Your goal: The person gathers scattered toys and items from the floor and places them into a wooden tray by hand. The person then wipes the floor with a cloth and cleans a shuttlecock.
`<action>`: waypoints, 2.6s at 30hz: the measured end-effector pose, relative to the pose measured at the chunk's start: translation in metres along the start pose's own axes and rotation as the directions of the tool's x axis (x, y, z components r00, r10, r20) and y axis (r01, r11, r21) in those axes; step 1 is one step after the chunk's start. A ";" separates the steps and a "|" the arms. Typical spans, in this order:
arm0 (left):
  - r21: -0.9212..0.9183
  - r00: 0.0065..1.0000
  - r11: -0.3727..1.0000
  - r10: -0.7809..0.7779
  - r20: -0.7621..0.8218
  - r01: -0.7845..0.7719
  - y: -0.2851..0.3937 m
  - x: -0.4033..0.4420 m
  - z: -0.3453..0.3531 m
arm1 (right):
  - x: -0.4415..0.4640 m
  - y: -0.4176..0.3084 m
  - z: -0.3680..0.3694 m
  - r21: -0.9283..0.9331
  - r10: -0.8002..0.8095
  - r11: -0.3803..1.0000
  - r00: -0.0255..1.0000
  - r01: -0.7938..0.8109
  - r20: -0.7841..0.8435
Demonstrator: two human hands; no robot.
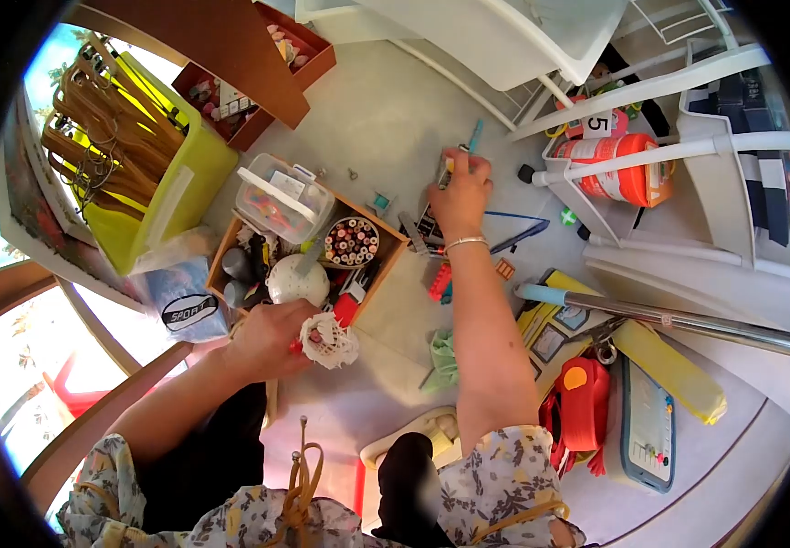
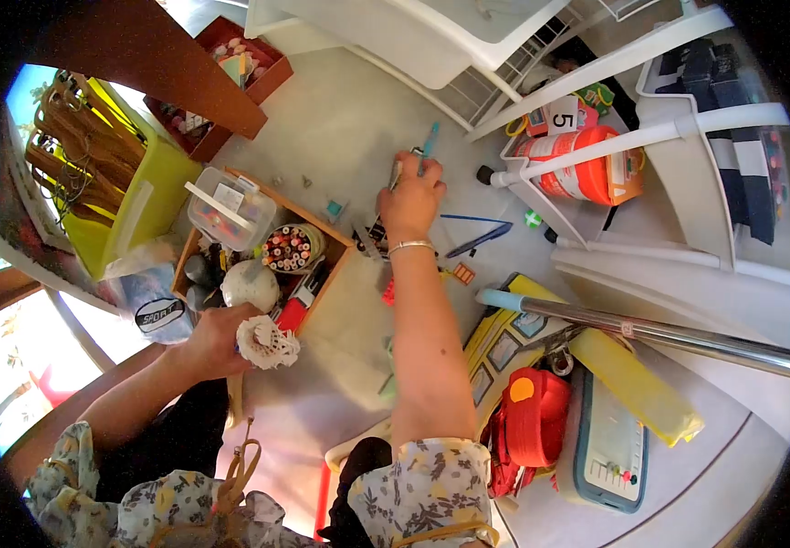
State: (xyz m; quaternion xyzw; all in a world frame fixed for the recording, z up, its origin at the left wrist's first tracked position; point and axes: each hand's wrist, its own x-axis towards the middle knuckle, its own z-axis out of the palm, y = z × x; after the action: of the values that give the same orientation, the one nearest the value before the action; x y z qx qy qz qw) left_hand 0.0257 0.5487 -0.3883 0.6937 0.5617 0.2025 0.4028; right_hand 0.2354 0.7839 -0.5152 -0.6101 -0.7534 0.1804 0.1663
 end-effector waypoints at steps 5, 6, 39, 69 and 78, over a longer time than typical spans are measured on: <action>-0.048 0.997 0.998 0.041 -0.059 -0.044 -0.012 -0.010 0.003 | -0.005 0.009 0.014 0.125 0.069 0.990 0.996 -0.062 -0.049; -0.036 0.998 0.999 0.020 -0.063 -0.022 -0.015 -0.012 0.003 | -0.009 0.014 0.014 0.220 0.116 0.970 0.993 -0.104 -0.040; 0.281 0.968 0.953 0.168 -0.188 -0.111 -0.043 -0.059 0.002 | -0.139 -0.163 -0.059 0.193 -0.747 0.664 0.627 0.722 0.222; 0.261 0.932 0.964 0.131 -0.339 -0.041 -0.020 -0.018 -0.005 | -0.153 -0.087 -0.052 0.536 -0.145 0.844 0.969 0.016 0.200; 0.189 0.922 0.982 0.081 -0.377 -0.009 -0.017 -0.023 -0.005 | -0.139 -0.036 -0.045 0.303 -0.125 0.945 0.992 0.120 -0.004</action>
State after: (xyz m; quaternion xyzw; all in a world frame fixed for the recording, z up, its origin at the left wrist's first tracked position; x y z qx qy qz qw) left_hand 0.0047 0.5293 -0.3945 0.6877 0.6298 0.2906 0.2146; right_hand 0.2531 0.6442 -0.4625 -0.5280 -0.7545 0.2879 0.2629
